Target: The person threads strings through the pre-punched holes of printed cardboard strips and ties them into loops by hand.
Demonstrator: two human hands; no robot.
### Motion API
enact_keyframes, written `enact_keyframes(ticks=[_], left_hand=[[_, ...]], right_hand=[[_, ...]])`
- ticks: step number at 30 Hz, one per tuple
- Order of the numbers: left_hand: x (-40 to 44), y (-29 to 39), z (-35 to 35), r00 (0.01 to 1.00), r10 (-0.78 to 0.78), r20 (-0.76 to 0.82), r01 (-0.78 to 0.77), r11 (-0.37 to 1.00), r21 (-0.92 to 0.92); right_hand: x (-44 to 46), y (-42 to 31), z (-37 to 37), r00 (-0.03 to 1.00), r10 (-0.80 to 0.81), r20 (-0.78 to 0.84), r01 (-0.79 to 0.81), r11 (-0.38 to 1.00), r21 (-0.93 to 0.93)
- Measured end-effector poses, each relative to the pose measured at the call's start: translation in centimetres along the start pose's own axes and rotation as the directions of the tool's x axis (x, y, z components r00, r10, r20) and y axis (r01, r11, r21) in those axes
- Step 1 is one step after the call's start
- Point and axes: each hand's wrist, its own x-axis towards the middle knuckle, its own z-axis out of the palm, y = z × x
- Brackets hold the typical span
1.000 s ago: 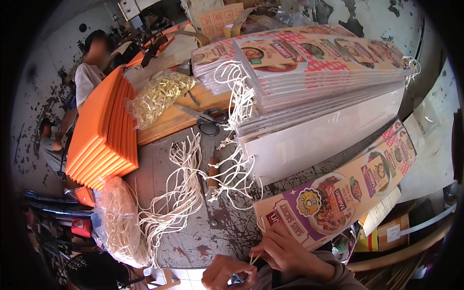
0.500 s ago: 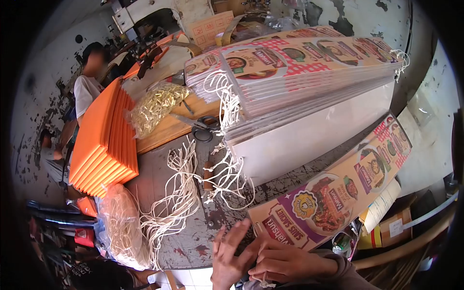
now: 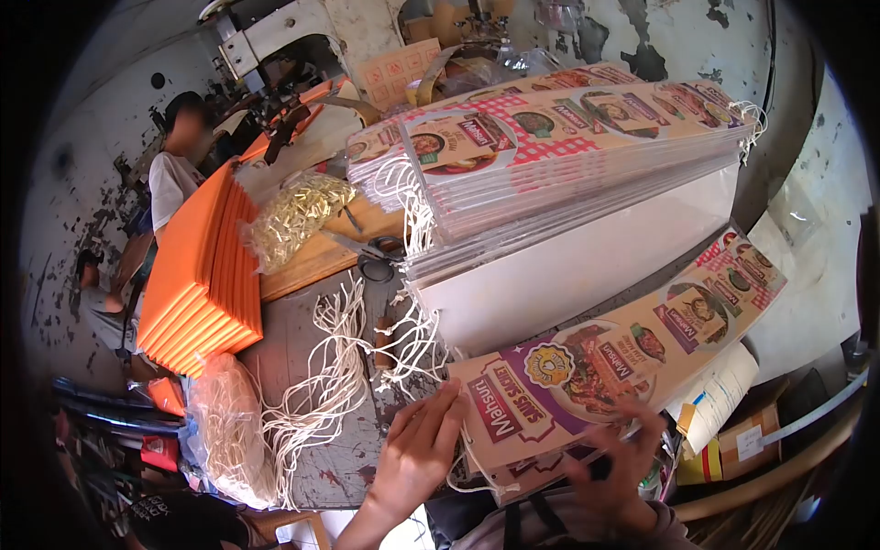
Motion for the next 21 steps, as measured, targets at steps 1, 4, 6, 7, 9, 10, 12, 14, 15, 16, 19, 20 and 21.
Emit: enact_keyframes(ticks=[1,4,6,7,9,10,12,14,15,16,19,20,21], left_hand=[[0.2,0.0,-0.1,1.000,-0.003,-0.003,0.003,1.000,0.005],[0.9,-0.1,-0.3,1.000,0.008,-0.030,-0.008,1.000,0.027],[1.0,0.0,-0.2,0.997,-0.024,-0.075,0.024,1.000,0.000],[0.9,0.2,-0.3,0.997,-0.025,-0.072,0.026,1.000,0.001],[1.1,0.6,-0.3,0.991,-0.039,-0.128,0.031,0.998,-0.062],[1.1,0.6,-0.3,0.991,-0.039,-0.124,0.031,0.998,-0.060],[1.2,0.7,-0.1,0.990,0.034,-0.134,-0.044,0.996,-0.072],[0.8,0.7,0.4,0.992,0.029,-0.121,-0.044,0.992,-0.122],[0.8,0.6,0.7,0.993,0.027,-0.114,-0.046,0.984,-0.170],[0.9,0.7,0.7,0.993,0.014,-0.113,-0.034,0.984,-0.177],[1.2,0.7,0.6,0.997,-0.046,-0.057,0.033,0.979,-0.203],[1.4,0.5,0.8,0.997,-0.046,-0.056,0.033,0.978,-0.206],[1.7,0.1,1.3,0.997,-0.047,-0.065,0.032,0.975,-0.219]], right_hand=[[-0.5,0.8,-0.3,0.993,0.109,-0.051,-0.115,0.983,-0.145],[-0.3,2.2,-1.0,0.945,0.215,-0.247,-0.279,0.923,-0.265],[0.5,2.9,-1.3,0.905,0.226,-0.361,-0.326,0.912,-0.247],[0.8,3.2,-1.4,0.890,0.272,-0.366,-0.377,0.891,-0.253],[1.4,4.1,-1.9,0.871,0.320,-0.374,-0.429,0.866,-0.257],[1.6,4.7,-2.4,0.883,0.291,-0.368,-0.406,0.867,-0.289],[2.6,5.2,-3.0,0.883,0.265,-0.388,-0.398,0.861,-0.317],[3.4,5.9,-3.6,0.900,0.226,-0.373,-0.350,0.885,-0.308],[4.0,6.2,-3.9,0.914,0.181,-0.362,-0.297,0.907,-0.298],[4.8,6.0,-4.1,0.921,0.140,-0.364,-0.263,0.912,-0.314],[6.2,5.8,-4.6,0.950,0.187,-0.252,-0.265,0.907,-0.327],[6.7,5.9,-4.5,0.950,0.188,-0.250,-0.266,0.906,-0.330],[7.2,6.1,-4.4,0.957,0.213,-0.197,-0.265,0.917,-0.299]])
